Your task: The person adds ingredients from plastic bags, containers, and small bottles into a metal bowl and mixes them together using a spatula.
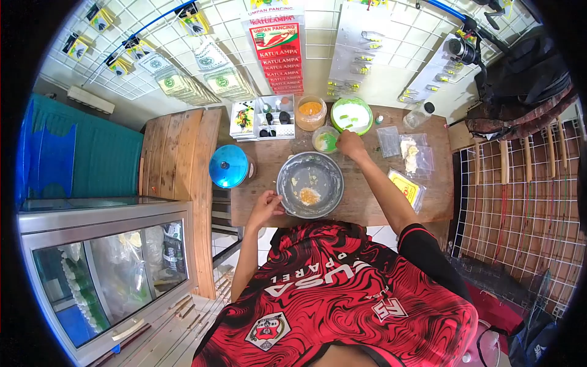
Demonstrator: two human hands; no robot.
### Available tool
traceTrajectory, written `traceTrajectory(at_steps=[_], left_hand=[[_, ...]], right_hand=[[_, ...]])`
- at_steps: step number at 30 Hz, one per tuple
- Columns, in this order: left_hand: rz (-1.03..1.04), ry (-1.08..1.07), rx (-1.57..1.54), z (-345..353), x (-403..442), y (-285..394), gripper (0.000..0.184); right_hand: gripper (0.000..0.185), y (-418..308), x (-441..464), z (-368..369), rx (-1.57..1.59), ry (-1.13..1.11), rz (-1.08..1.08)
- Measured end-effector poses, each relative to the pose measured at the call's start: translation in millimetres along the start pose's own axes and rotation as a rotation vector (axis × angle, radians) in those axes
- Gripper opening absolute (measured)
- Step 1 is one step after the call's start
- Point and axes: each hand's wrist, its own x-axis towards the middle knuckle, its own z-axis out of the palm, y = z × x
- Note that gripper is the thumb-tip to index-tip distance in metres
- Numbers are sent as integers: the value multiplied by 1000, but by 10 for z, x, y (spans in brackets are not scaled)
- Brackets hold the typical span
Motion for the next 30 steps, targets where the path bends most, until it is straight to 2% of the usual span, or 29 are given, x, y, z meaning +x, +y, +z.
traceTrajectory(at_steps=[7, 9, 22, 30], left_hand=[[-15, -16, 6, 8, -24, 62, 32], [-12, -18, 5, 6, -18, 54, 31], [3, -2, 19, 9, -1, 17, 31], [-5, -15, 3, 11, -20, 44, 31]], right_hand=[[22, 165, 89, 133, 120, 35, 26], [22, 176, 43, 62, 232, -44, 7], [25, 257, -124, -132, 306, -19, -6], [26, 466, -197, -187, 455, 27, -138]])
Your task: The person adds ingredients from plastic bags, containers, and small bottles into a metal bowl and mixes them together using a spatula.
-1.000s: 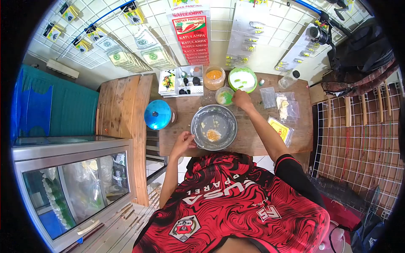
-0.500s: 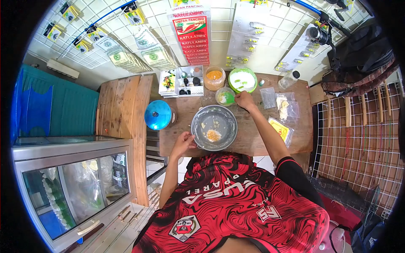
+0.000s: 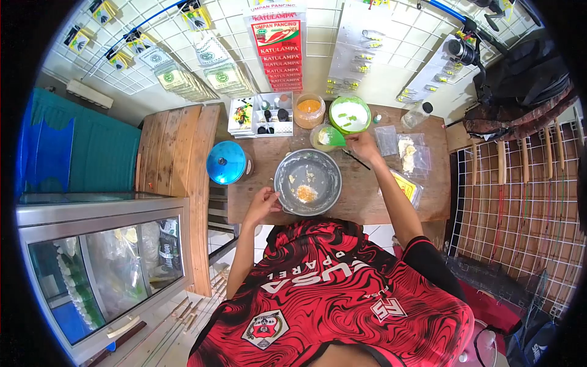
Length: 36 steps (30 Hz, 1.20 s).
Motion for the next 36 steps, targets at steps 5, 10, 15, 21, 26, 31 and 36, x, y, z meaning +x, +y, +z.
traceTrajectory(at_steps=[5, 10, 15, 21, 26, 31, 36], left_hand=[[1, -22, -15, -14, 21, -52, 32], [36, 14, -20, 2, 39, -60, 34], [40, 15, -17, -16, 86, -96, 34], [36, 16, -29, -16, 127, -143, 34], [40, 34, -48, 4, 117, -171, 35], [100, 44, -71, 44, 74, -137, 36], [77, 33, -53, 81, 18, -79, 38]], right_hand=[[27, -324, -421, -276, 136, -31, -13], [28, -569, -908, -239, -7, -116, 11], [25, -756, -1360, -44, -90, -156, -52], [19, -729, -1662, 249, -431, -38, -276], [20, -700, -1700, 270, -459, 39, -428], [19, -698, -1714, 248, -437, 51, -471], [19, -652, -1748, 211, -427, 64, -499]])
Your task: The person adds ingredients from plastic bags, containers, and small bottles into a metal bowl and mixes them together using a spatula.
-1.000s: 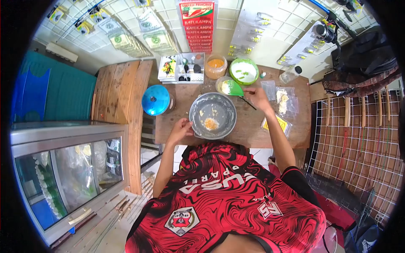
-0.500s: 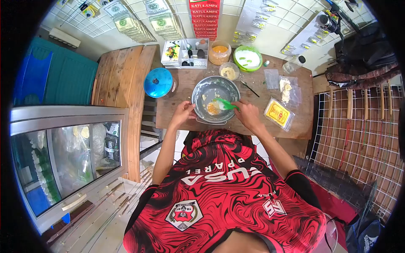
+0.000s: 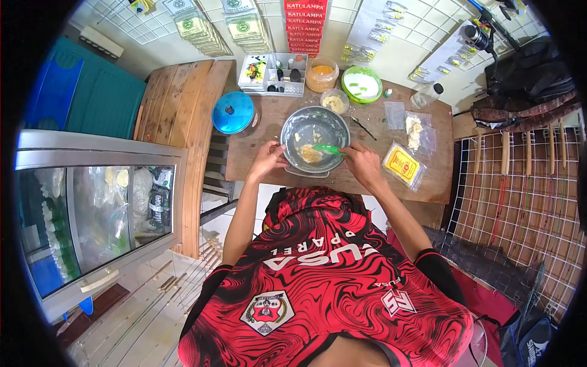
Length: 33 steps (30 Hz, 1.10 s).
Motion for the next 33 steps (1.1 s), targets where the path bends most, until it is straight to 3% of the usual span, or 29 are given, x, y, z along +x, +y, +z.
traceTrajectory(at_steps=[9, 11, 21, 23, 27, 29, 30, 32, 33], left_hand=[[59, -4, 8, 53, 16, -6, 53], [53, -17, -4, 37, 32, -42, 55], [60, 16, -51, 95, -13, -26, 52], [55, 37, -60, 96, -18, -46, 52], [55, 51, -55, 96, -15, -76, 53], [67, 55, -74, 98, -12, -70, 53], [68, 55, -76, 98, -4, -73, 53], [49, 51, -89, 98, 3, -80, 53], [47, 47, -85, 94, 3, -73, 53]], right_hand=[[18, 12, 16, -70, -30, 75, 47], [18, -9, 90, -100, 68, 35, 294], [23, 146, 559, 115, 25, -71, 215], [27, 190, 557, 172, -116, 14, 52], [35, 68, 385, 113, -192, 156, 90], [44, 25, 308, 68, -70, 153, 298], [44, 59, 311, 66, -71, 152, 296], [52, 168, 293, 104, 301, -75, 512], [52, 204, 293, 150, 303, -73, 516]])
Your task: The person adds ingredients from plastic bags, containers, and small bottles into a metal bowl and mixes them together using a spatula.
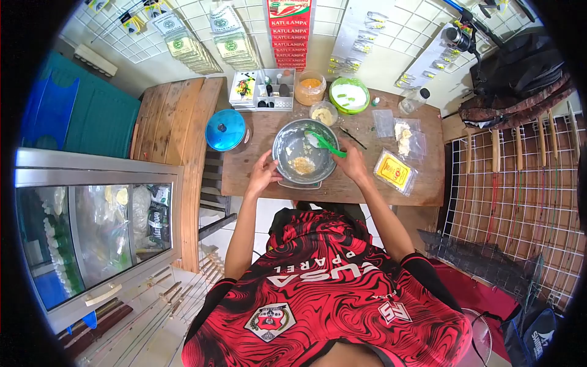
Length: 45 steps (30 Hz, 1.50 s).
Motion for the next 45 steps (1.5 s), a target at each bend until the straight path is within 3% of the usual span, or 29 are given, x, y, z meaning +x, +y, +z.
traceTrajectory(at_steps=[6, 11, 15, 18, 20, 27, 29, 33, 35, 45], left_hand=[[67, 34, 68, 142, -47, 88, 53], [171, -59, 32, 487, -5, 144, 50], [117, -138, 63, 876, 169, 4, 49], [68, -170, 96, 1167, 231, -110, 49], [45, -177, 126, 1291, 321, -229, 49], [-71, -222, 163, 1475, 539, -551, 51], [-85, -183, 141, 1500, 499, -532, 51], [-72, -156, 164, 1545, 427, -494, 50], [-27, -159, 196, 1567, 410, -488, 49], [24, -111, 162, 1627, 414, -547, 45]], right_hand=[[55, 216, 133, 19, 145, 29, -67], [52, 478, 84, -292, 330, 10, 127], [50, 823, -8, -517, 332, 134, 121], [49, 1028, -145, -674, 244, 197, 66], [48, 1040, -206, -822, 150, 128, 161], [48, 1468, -216, -819, -47, 61, 132], [42, 1475, -238, -780, -197, 236, 72], [35, 1485, -178, -709, -296, 263, -124], [37, 1531, -103, -607, -435, 147, -159], [25, 1419, -24, -554, -741, 14, -240]])
